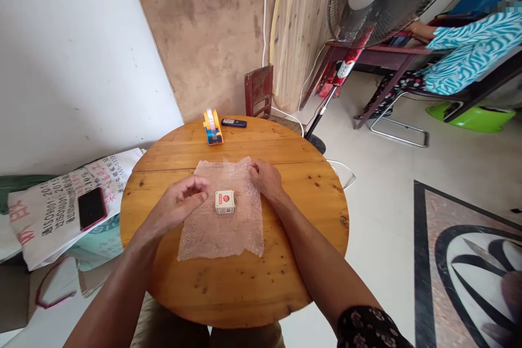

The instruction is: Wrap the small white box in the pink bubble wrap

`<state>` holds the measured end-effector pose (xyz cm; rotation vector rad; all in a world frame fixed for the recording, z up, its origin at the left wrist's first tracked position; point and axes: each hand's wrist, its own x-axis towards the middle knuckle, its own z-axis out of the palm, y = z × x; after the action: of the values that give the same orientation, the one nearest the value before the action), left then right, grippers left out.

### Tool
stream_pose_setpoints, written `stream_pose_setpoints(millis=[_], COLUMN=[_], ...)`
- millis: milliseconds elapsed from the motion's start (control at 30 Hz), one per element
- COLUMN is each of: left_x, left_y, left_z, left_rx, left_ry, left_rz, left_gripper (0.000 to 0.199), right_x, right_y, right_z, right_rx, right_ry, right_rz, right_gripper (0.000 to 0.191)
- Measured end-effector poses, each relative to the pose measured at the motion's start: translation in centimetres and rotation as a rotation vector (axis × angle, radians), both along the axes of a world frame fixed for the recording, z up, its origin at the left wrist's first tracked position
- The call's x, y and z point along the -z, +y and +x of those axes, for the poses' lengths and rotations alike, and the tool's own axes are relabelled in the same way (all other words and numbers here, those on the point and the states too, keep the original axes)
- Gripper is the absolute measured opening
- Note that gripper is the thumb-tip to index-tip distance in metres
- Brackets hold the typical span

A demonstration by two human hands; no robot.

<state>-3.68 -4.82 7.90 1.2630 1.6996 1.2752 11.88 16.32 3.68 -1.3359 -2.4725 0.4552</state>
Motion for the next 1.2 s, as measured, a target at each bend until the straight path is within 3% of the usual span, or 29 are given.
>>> stream_pose_setpoints(millis=[67, 200, 367, 467, 533, 667, 700, 767, 867, 1000, 1100, 1200], left_x=[0.7, 2.6, 4.4, 4.9, 5.0, 5.2, 5.2, 5.2, 5.3, 5.3, 5.5, 5.8], left_y=[1.5, 3.1, 3.0, 3.0, 3.2, 3.5, 3.5, 3.6, 3.6, 3.5, 3.5, 3.5], left_z=[0.0, 0.6, 1.8, 1.9, 1.8, 1.4, 1.3, 1.2, 1.3, 1.4, 1.4, 1.5], left_rx=[0.0, 0.117, 0.155, 0.192, 0.212, 0.24, 0.243, 0.239, 0.241, 0.278, 0.265, 0.249], left_ry=[-0.053, -0.282, -0.404, -0.417, -0.436, -0.481, -0.494, -0.517, -0.534, -0.452, -0.333, -0.226], left_rz=[0.055, 0.113, 0.017, 0.02, 0.022, 0.044, 0.052, 0.06, 0.051, 0.075, 0.051, 0.016], left_gripper=[0.05, 0.084, 0.098, 0.102, 0.104, 0.107, 0.108, 0.109, 0.11, 0.106, 0.1, 0.095], right_x=[0.0, -0.1, -0.8, -2.3, -3.6, -5.4, -5.5, -5.3, -5.0, -6.2, -6.9, -5.9], right_y=[-0.1, -0.2, 0.0, -0.1, -0.6, -3.2, -4.0, -5.3, -6.5, -5.7, -3.0, 0.7], right_z=[0.0, 0.2, 0.8, 1.3, 1.7, 2.0, 1.9, 1.5, 0.9, 2.5, 6.0, 9.8], right_rx=[-0.006, -0.006, 0.034, 0.035, -0.1, -0.678, -0.781, -0.852, -0.789, -0.683, -0.396, -0.119], right_ry=[-0.016, -0.078, -0.154, -0.04, 0.134, 0.308, 0.269, 0.136, -0.051, -0.08, 0.017, -0.046], right_rz=[0.017, 0.059, 0.063, 0.042, -0.037, -0.312, -0.31, -0.192, 0.012, 0.06, 0.115, 0.151], right_gripper=[0.025, 0.025, 0.021, 0.017, 0.012, 0.015, 0.019, 0.034, 0.041, 0.026, 0.023, 0.028])
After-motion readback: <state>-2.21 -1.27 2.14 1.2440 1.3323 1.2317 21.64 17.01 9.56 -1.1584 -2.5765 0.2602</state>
